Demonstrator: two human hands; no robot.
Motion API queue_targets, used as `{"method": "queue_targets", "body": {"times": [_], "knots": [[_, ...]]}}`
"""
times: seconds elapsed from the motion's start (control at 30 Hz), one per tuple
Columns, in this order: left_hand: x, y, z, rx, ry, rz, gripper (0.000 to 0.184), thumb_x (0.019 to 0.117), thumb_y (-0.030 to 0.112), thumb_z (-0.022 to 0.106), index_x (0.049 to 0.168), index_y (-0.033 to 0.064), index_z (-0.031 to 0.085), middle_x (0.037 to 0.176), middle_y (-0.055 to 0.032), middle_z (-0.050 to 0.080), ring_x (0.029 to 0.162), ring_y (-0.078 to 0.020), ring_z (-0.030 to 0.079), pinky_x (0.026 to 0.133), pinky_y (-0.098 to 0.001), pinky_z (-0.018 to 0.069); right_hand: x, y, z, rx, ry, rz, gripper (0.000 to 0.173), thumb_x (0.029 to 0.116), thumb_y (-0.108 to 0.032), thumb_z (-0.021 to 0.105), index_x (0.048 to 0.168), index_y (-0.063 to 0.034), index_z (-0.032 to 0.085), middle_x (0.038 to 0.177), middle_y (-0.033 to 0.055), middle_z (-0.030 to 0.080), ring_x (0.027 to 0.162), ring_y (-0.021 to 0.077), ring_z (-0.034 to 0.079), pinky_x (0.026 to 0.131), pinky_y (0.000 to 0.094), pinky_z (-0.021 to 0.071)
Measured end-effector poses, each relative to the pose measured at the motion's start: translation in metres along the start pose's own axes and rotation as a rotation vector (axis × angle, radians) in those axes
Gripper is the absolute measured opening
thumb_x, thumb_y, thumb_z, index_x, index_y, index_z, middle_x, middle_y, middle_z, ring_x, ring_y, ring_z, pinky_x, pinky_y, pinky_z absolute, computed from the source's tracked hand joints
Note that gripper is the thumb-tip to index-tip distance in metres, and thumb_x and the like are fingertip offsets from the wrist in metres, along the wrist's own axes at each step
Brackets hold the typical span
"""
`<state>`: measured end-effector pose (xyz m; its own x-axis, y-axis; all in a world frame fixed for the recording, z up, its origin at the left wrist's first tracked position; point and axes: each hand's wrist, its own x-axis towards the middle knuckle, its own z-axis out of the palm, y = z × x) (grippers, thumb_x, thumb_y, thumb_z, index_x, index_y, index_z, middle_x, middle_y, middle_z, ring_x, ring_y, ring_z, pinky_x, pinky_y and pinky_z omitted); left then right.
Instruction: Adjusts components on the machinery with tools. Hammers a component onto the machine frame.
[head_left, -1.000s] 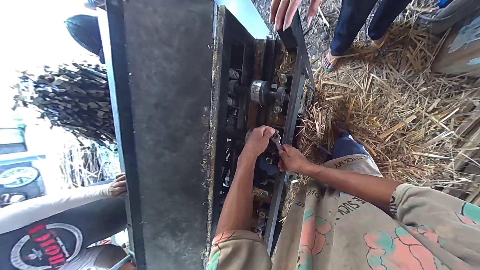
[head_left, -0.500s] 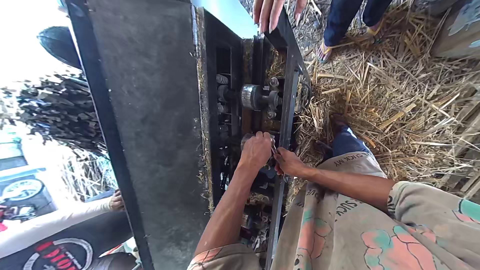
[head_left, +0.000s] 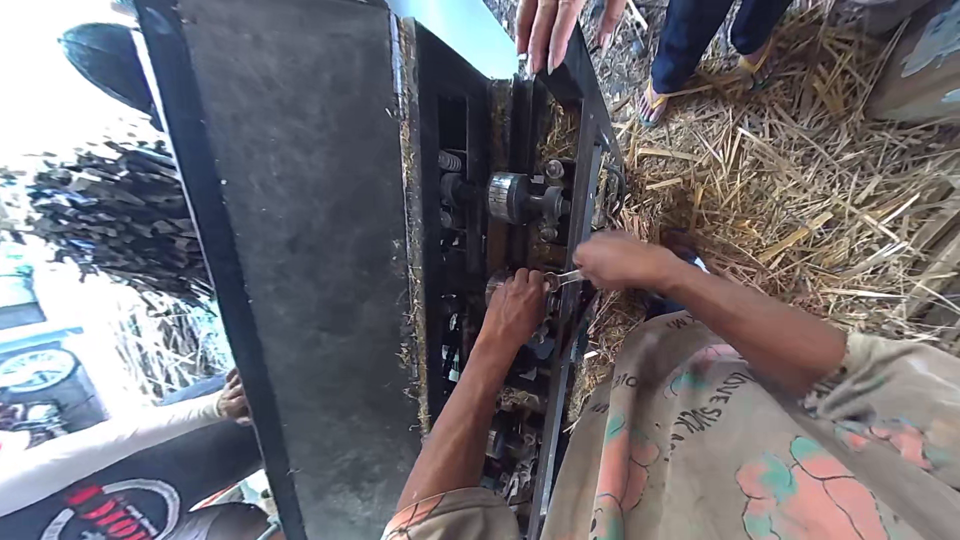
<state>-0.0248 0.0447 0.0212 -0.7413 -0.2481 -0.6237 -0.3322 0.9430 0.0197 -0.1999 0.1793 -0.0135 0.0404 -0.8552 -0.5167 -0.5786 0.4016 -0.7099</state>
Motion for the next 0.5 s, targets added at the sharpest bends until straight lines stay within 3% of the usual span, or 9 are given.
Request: {"method": "queue_targets", "body": {"times": [0.13, 0.2, 0.33, 0.5], "knots": [[-0.002, 0.003, 0.002, -0.04, -0.025, -0.06, 0.034, 0.1096, 0.03, 0.047, 0.111, -0.0008, 0.063, 0.109, -0.0225, 0.066, 0.094, -0.04, 0.07, 0.08, -0.057, 0.0582, -0.007, 0.002, 0.085, 0.531, 0.015, 0.16, 0.027, 0.1085, -0.026, 0.05, 0.112, -0.0047, 0.066, 0.087, 0.0146, 0.072, 0.075, 0.0297, 0.072, 0.072, 0.0529, 0.0608], [-0.003, 0.008, -0.003, 0.0, -0.05, -0.087, 0.035, 0.1104, 0.029, 0.044, 0.109, -0.0008, 0.063, 0.106, -0.0226, 0.066, 0.091, -0.0405, 0.07, 0.077, -0.0575, 0.0579, -0.005, -0.012, 0.112, 0.761, 0.018, 0.244, 0.032, 0.1113, -0.029, 0.043, 0.12, -0.004, 0.06, 0.091, 0.0152, 0.072, 0.078, 0.028, 0.073, 0.075, 0.0494, 0.0612], [-0.001, 0.019, -0.011, 0.136, -0.066, -0.133, 0.035, 0.109, 0.028, 0.045, 0.104, -0.0003, 0.064, 0.095, -0.0213, 0.068, 0.083, -0.0403, 0.071, 0.068, -0.0563, 0.0568, 0.003, -0.043, 0.134, 1.099, -0.001, 0.277, 0.036, 0.1135, -0.027, 0.035, 0.132, -0.0002, 0.051, 0.099, 0.0156, 0.071, 0.086, 0.0224, 0.073, 0.083, 0.0401, 0.0608], [0.0, 0.028, -0.016, 0.136, -0.106, -0.189, 0.035, 0.1088, 0.028, 0.045, 0.106, -0.0011, 0.064, 0.095, -0.0225, 0.069, 0.086, -0.0416, 0.071, 0.069, -0.0569, 0.0563, 0.015, -0.063, 0.142, 1.238, 0.0, 0.258, 0.037, 0.1143, -0.026, 0.03, 0.134, -0.0008, 0.049, 0.101, 0.0127, 0.071, 0.089, 0.0176, 0.072, 0.084, 0.0352, 0.0584]]}}
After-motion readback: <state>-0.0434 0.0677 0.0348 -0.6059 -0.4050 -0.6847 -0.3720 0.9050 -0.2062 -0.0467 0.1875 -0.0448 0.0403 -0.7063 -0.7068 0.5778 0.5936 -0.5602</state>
